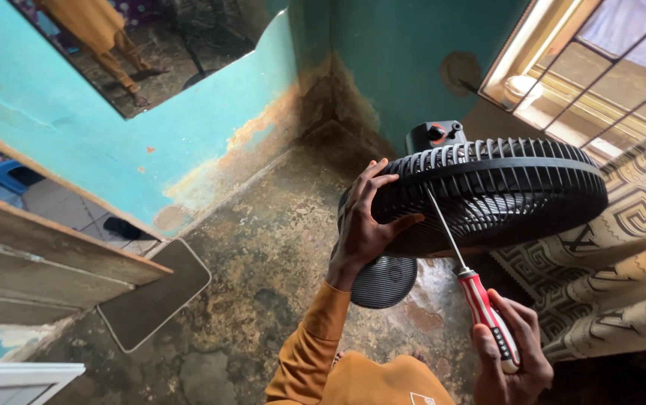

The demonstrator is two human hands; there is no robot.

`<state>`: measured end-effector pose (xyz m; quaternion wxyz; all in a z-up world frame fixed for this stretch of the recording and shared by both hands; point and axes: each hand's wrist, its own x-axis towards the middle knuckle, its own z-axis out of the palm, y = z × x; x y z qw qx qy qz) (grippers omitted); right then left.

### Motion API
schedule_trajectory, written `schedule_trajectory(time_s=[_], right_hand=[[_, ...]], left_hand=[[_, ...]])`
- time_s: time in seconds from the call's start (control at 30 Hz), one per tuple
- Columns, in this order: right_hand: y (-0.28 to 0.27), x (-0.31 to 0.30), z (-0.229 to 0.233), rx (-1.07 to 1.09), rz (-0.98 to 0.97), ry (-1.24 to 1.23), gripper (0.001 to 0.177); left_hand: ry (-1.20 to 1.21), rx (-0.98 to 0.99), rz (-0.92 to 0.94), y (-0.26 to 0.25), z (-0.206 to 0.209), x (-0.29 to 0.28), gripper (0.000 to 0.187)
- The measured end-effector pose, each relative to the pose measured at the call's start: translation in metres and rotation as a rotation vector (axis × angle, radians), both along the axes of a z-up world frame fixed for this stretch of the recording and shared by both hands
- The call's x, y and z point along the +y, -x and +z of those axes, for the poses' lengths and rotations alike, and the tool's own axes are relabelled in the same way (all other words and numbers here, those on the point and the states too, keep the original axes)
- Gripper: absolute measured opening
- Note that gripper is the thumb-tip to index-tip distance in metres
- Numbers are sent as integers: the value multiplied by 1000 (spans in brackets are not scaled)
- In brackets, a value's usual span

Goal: The person uses a screwdriver to loosen and remove the front grill of a standing fan. They then detach the fan blades from the motor hub and set the components aside.

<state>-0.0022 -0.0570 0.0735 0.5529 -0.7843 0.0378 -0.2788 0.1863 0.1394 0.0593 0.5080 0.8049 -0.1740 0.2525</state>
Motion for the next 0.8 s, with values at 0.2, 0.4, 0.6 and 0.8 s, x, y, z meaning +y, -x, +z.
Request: schedule_trajectory(time_s=[0.2, 0.4, 0.6, 0.8], right_hand=[[-3, 16, -36, -9, 37, -914, 66], [-5, 17, -55, -7, 224, -1112, 77], [-6, 21, -64, 16, 192, -1083, 77], [-9, 14, -73, 1, 246, -1302, 81]], left_hand=[[34, -8, -37, -4, 3, 1, 70], [57, 3, -68, -5, 6, 3, 69], [36, -19, -69, -9, 3, 3, 69], [73, -10, -66, -8, 2, 1, 69]])
